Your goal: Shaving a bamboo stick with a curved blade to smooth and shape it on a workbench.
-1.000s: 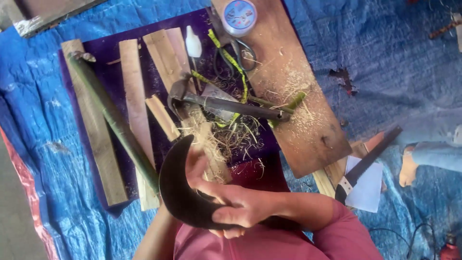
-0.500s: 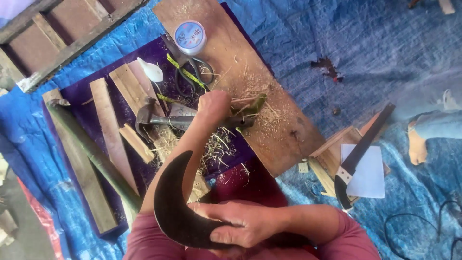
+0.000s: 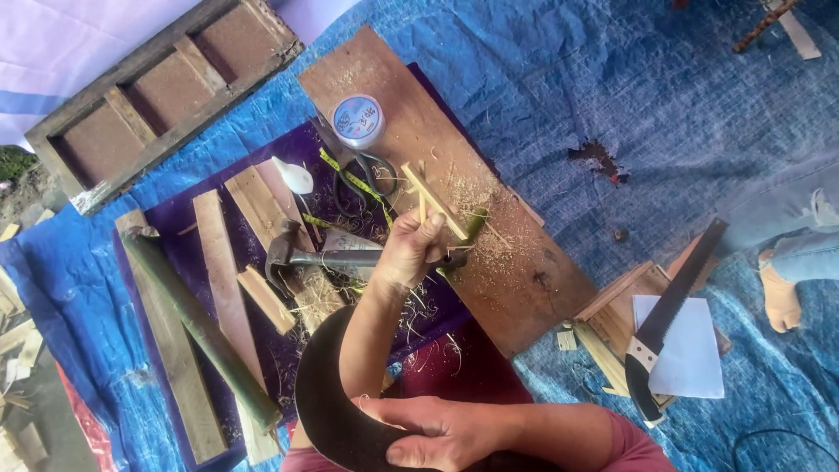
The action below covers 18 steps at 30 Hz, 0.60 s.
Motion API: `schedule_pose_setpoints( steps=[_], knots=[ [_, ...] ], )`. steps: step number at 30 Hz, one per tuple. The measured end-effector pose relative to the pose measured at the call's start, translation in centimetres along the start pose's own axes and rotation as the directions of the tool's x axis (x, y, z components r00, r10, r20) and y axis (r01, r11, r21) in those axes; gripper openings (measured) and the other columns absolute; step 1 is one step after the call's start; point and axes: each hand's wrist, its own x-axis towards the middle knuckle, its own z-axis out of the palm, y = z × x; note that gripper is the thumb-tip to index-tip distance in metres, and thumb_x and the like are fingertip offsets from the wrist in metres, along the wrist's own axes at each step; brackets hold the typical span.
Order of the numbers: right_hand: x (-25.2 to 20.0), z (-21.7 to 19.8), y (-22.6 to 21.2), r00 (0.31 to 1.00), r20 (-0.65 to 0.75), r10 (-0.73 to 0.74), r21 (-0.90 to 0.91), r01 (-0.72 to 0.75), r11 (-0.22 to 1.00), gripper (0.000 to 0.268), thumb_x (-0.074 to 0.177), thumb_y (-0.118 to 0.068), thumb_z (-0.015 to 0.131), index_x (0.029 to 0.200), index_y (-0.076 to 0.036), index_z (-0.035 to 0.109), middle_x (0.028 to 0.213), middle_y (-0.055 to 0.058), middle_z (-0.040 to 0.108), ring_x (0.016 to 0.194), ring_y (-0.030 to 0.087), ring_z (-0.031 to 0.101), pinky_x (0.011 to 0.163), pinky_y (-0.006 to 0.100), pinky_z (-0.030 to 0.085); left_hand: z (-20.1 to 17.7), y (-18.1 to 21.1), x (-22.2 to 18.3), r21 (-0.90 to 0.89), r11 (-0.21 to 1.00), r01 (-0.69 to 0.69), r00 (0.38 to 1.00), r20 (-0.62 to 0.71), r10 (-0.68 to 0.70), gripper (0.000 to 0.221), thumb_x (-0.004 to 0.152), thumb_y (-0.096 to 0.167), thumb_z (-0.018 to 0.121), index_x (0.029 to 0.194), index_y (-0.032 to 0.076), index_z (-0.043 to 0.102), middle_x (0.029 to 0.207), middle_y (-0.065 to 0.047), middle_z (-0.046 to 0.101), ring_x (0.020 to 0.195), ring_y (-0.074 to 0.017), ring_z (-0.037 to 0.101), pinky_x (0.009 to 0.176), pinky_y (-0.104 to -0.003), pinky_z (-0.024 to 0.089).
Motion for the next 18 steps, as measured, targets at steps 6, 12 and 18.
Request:
schedule_pose_setpoints(
  steps=[6,12,18],
  knots=[
    [0.1,0.1,0.7,1.0,-0.009,-0.015,0.027,0.016,1.0,0.063,0.107,-0.038,0.041,0.155,0.0,0.026,0.161,0.012,0.032,0.149,0.022,0.03,0.126,0.043,0.023,-0.5,-0.5,1.0,0.193,0.979,0.06,0.991,-0.132,-0.034,0.019,0.101,0.027,0.066,0.104,0.01,0.071,0.059,0.006,0.048,0.044,-0.0053,0.034,0.038,-0.022,0.027],
    [0.1,0.4,1.1,0.996,0.025,0.088,0.254,-0.091,0.963,0.062,0.107,-0.038,0.048,0.154,0.0,0.035,0.115,0.008,0.058,0.085,0.014,0.058,0.079,0.026,0.05,2.1,2.9,1.1,0.646,0.538,0.541,0.814,-0.563,-0.142,0.034,0.106,0.032,0.051,0.081,0.011,0.062,0.068,0.0,0.057,0.056,-0.0089,0.047,0.048,-0.024,0.04],
    [0.6,-0.3,2.3,0.991,0.026,0.132,0.448,-0.13,0.885,0.063,0.11,-0.024,0.047,0.164,-0.005,0.021,0.088,0.009,0.054,0.058,0.013,0.05,0.054,0.022,0.045,2.0,7.4,-9.1,0.307,0.782,0.543,0.781,-0.526,-0.336,0.037,0.107,0.016,0.034,0.127,0.001,0.061,0.066,0.004,0.045,0.052,-0.0092,0.04,0.045,-0.021,0.033]
  ],
)
